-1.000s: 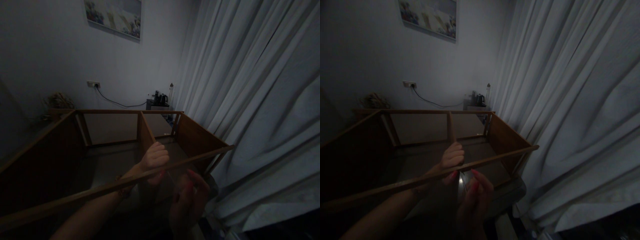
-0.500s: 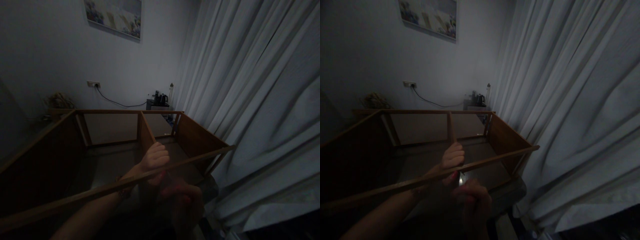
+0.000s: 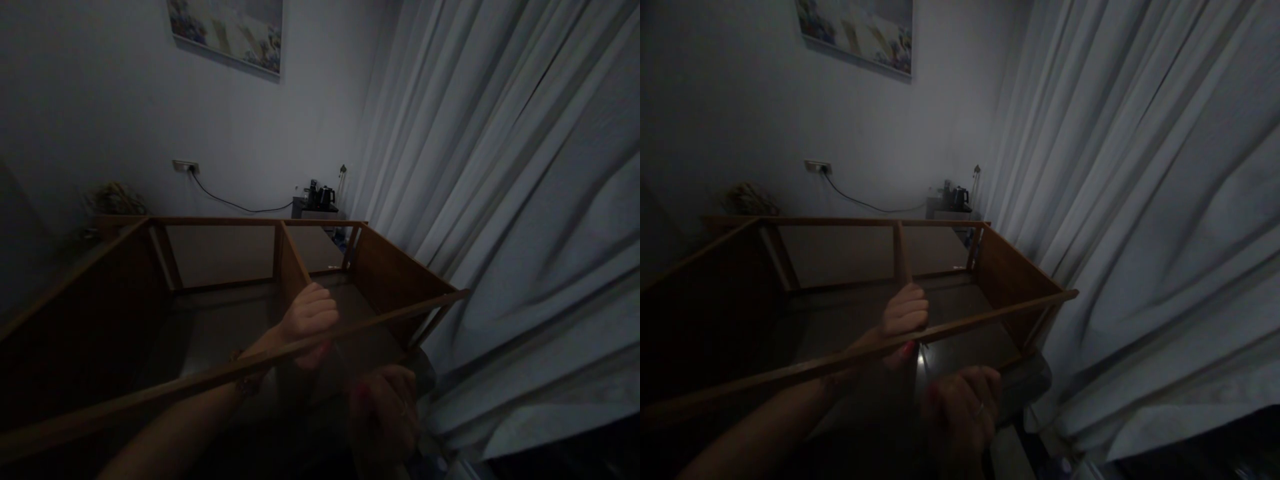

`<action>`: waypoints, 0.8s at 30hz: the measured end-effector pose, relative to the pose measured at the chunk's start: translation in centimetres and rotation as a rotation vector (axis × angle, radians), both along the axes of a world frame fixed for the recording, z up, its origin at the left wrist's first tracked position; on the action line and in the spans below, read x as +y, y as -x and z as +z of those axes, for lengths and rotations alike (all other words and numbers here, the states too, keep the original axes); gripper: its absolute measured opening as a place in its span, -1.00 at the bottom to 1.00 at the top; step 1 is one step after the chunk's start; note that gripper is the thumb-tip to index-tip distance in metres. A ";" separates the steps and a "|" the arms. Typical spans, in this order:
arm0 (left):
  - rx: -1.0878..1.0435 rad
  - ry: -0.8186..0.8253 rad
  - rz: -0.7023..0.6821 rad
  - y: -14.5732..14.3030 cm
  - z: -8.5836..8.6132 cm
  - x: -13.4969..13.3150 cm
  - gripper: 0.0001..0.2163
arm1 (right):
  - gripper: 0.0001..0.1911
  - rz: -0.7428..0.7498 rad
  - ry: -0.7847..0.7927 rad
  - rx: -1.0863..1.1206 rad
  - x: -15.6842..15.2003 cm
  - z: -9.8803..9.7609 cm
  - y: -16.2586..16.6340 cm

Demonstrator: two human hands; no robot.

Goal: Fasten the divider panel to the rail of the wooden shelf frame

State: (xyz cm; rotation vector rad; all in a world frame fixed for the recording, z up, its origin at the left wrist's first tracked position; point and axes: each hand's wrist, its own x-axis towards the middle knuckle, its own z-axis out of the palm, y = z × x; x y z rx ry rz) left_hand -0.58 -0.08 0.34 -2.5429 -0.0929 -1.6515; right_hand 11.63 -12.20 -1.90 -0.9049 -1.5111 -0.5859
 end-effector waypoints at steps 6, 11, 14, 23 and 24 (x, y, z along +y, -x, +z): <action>-0.005 0.001 0.072 -0.1 -0.3 0.1 -0.72 | -0.67 0.102 0.142 0.072 -0.1 0.2 0.5; 0.055 0.019 0.105 0.0 -0.3 0.1 -0.70 | -0.80 0.240 0.224 0.212 0.7 -0.6 -0.4; 0.043 0.007 0.082 0.2 -0.2 0.0 -0.73 | -0.85 0.365 0.200 0.221 0.7 -0.5 -0.9; 0.079 -0.003 0.038 0.3 0.3 0.0 -0.73 | -0.72 0.511 0.486 -0.261 0.0 2.1 -4.5; 0.077 -0.001 0.039 0.3 0.3 -0.1 -0.72 | -0.72 0.521 0.495 -0.281 0.1 2.3 -4.9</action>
